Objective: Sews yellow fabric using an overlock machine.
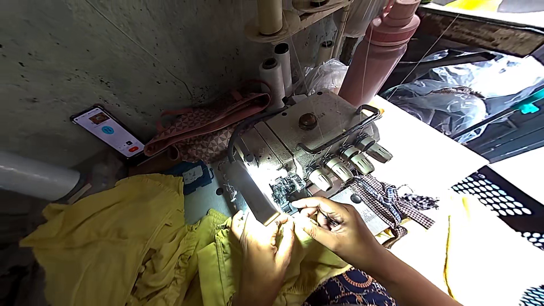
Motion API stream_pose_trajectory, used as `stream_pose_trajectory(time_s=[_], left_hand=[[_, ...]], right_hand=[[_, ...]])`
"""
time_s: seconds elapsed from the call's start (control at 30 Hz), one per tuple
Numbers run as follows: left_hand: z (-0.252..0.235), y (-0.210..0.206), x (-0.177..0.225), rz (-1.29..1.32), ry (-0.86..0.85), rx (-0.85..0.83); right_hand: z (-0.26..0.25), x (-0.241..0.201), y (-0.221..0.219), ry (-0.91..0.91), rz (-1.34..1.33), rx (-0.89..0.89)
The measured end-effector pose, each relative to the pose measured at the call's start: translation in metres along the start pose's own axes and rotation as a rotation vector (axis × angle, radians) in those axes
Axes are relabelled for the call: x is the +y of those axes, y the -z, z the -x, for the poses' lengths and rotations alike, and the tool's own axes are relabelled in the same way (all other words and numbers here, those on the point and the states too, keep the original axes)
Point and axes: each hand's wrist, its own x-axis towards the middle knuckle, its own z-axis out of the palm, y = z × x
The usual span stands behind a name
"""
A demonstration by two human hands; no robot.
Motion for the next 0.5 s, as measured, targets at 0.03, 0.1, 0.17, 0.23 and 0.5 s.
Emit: stream_pose_trajectory(time_s=[0.03, 0.1, 0.17, 0.23, 0.5], left_hand=[[0.001, -0.001, 0.004, -0.029, 0.004, 0.019], [0.003, -0.004, 0.012, -0.114, 0.028, 0.068], [0.006, -0.008, 0.018, -0.195, 0.080, 0.103], [0.008, -0.014, 0.017, -0.210, 0.140, 0.124], [0.005, -0.020, 0.005, -0.273, 0.317, 0.051]], right_hand=[[0.000, 0.000, 0.001, -0.013, 0.018, -0.002], [-0.001, -0.001, 0.001, -0.031, 0.047, 0.012], [-0.001, -0.001, -0.002, -0.061, 0.101, 0.030], [-0.003, -0.001, -0.006, -0.076, 0.188, 0.056], [-0.007, 0.013, 0.003, 0.008, 0.323, 0.161]])
